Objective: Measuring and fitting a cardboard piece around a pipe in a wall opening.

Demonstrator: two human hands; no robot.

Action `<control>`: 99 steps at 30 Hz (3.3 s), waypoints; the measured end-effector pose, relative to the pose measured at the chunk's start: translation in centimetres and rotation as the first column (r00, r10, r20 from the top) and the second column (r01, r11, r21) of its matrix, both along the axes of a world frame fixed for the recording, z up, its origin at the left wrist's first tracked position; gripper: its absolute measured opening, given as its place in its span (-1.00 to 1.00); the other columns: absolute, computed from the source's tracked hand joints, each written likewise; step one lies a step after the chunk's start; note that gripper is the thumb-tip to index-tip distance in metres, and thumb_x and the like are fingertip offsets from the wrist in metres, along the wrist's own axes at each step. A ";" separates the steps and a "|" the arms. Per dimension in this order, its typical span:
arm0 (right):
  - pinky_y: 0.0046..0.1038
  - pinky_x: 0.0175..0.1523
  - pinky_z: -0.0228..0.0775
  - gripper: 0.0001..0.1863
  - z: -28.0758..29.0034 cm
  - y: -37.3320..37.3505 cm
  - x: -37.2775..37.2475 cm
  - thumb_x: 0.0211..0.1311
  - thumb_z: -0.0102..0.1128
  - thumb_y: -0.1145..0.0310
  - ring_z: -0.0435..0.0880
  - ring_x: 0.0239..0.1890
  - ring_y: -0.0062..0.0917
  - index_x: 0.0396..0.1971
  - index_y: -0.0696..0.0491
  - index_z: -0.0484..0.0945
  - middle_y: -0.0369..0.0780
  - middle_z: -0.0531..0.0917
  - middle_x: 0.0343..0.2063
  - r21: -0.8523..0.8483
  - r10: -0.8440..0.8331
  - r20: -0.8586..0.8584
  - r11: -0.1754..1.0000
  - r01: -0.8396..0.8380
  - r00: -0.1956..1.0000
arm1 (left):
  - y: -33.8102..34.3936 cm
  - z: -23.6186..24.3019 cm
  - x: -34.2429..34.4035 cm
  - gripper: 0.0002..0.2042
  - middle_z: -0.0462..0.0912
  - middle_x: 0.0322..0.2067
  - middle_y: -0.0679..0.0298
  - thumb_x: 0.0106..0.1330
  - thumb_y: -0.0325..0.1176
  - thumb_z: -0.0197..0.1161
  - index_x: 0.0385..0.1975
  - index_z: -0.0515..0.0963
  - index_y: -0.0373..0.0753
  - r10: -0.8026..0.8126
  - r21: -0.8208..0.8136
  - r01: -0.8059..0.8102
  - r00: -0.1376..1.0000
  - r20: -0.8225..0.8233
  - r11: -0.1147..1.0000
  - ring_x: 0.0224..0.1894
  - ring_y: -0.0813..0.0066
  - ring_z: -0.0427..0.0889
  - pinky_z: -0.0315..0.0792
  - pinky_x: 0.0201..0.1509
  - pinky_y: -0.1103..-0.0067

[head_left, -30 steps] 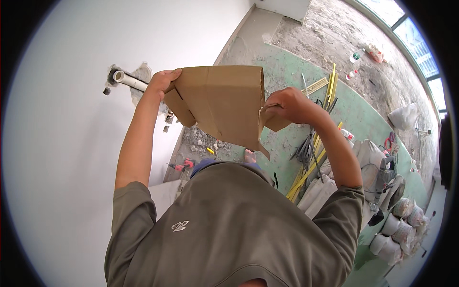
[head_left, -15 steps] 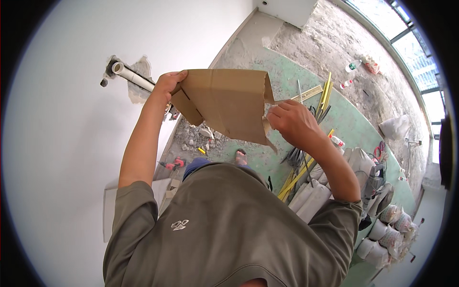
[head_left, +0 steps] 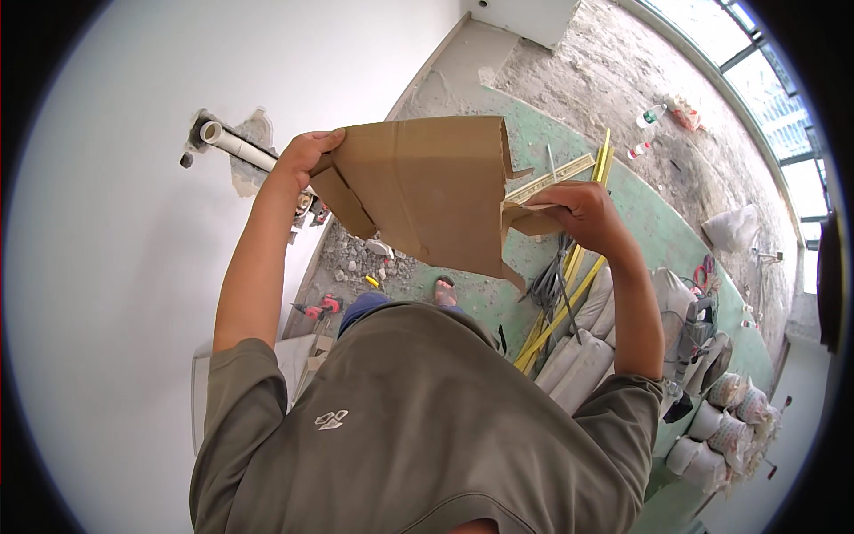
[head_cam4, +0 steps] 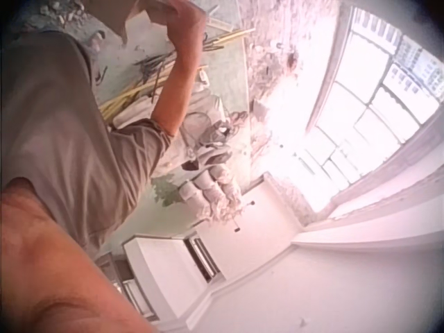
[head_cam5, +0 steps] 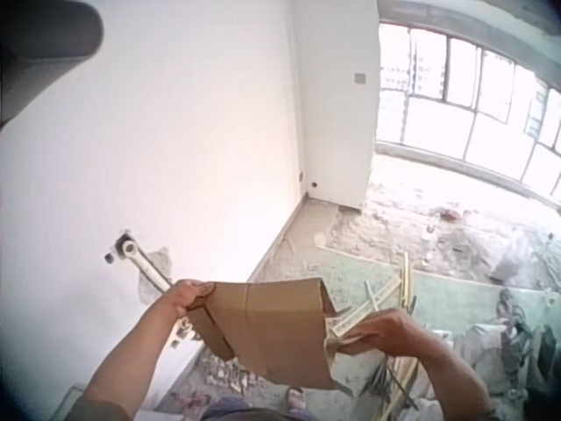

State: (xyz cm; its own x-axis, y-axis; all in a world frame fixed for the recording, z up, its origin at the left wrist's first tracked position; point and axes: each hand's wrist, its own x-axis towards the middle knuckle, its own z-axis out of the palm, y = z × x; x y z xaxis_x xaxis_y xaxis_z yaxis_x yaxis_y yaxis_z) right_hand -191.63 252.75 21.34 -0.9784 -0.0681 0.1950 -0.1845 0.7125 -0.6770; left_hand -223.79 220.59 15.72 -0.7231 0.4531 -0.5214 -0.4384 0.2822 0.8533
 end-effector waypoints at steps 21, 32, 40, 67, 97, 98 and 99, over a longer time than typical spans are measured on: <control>-0.58 -0.12 0.46 -0.78 1.0 0.5 0.9 0.01 0.16 0.68 0.66 -0.27 -0.64 -0.31 0.14 0.65 -0.25 0.72 -0.36 -0.343 -0.180 0.063 0.920 0.191 0.982 | -0.8 1.0 -0.4 -0.59 0.66 -0.22 0.11 0.18 -0.18 0.37 -0.14 0.56 -0.41 -0.070 0.001 0.071 0.995 0.067 0.998 -0.20 0.36 0.65 0.52 -0.07 0.44; -0.49 -0.03 0.52 -0.74 2.0 1.8 1.9 -0.03 0.05 0.79 0.70 -0.19 -0.46 -0.40 0.18 0.63 -0.18 0.72 -0.32 -0.355 -0.124 -0.133 0.932 0.070 0.983 | -5.0 1.4 -3.0 -0.63 0.66 -0.20 0.13 0.22 -0.17 0.33 -0.17 0.58 -0.38 0.019 -0.141 -0.015 0.999 0.029 0.990 -0.18 0.33 0.64 0.50 -0.05 0.45; -0.51 -0.04 0.52 -0.74 1.7 1.1 1.9 0.02 0.03 0.79 0.70 -0.18 -0.47 -0.37 0.17 0.63 -0.19 0.72 -0.31 -0.296 -0.161 -0.204 0.950 0.096 0.966 | -6.4 -0.6 -1.9 -0.61 0.65 -0.19 0.16 0.22 -0.14 0.33 -0.16 0.56 -0.36 0.074 -0.049 -0.070 0.994 0.079 0.996 -0.17 0.36 0.63 0.49 -0.02 0.46; -0.47 -0.23 0.53 -0.73 -17.8 12.3 12.7 0.21 0.27 0.32 0.64 -0.27 -0.51 -0.14 0.09 0.53 -0.26 0.64 -0.26 -0.775 -0.745 0.526 -0.222 0.592 0.411 | -9.7 -4.8 -0.7 -0.64 0.66 -0.42 0.32 0.24 -0.12 0.28 -0.29 0.62 -0.38 0.043 -0.202 -0.137 0.910 -0.412 0.970 -0.44 0.65 0.54 0.42 -0.32 0.66; -0.73 -0.26 0.31 -0.76 -26.7 -9.4 -17.9 0.23 0.23 0.33 0.48 -0.39 -0.80 -0.17 0.14 0.61 -0.40 0.62 -0.41 -0.305 -0.082 0.761 0.831 0.466 0.644 | -40.5 -28.0 49.4 -0.81 0.61 -0.27 -0.05 0.20 -0.36 0.10 -0.29 0.59 -0.26 0.291 -0.898 -0.234 0.948 -0.127 0.373 -0.20 -0.07 0.57 0.44 -0.12 0.19; -0.71 -0.23 0.32 -0.75 -26.3 -9.8 -19.1 0.23 0.23 0.34 0.49 -0.37 -0.80 -0.16 0.15 0.61 -0.39 0.63 -0.38 -0.293 -0.080 0.744 0.853 0.432 0.663 | -40.8 -28.8 50.1 -0.81 0.61 -0.27 -0.05 0.20 -0.36 0.10 -0.29 0.59 -0.26 0.300 -0.897 -0.234 0.946 -0.121 0.375 -0.20 -0.07 0.57 0.44 -0.12 0.19; -0.70 -0.21 0.33 -0.75 -26.5 -10.5 -20.6 0.23 0.22 0.36 0.50 -0.35 -0.79 -0.15 0.15 0.60 -0.38 0.64 -0.36 -0.284 -0.075 0.725 0.873 0.396 0.685 | -41.2 -29.9 50.4 -0.82 0.61 -0.29 -0.06 0.19 -0.35 0.10 -0.32 0.59 -0.26 0.311 -0.906 -0.231 0.943 -0.119 0.355 -0.21 -0.08 0.57 0.44 -0.13 0.19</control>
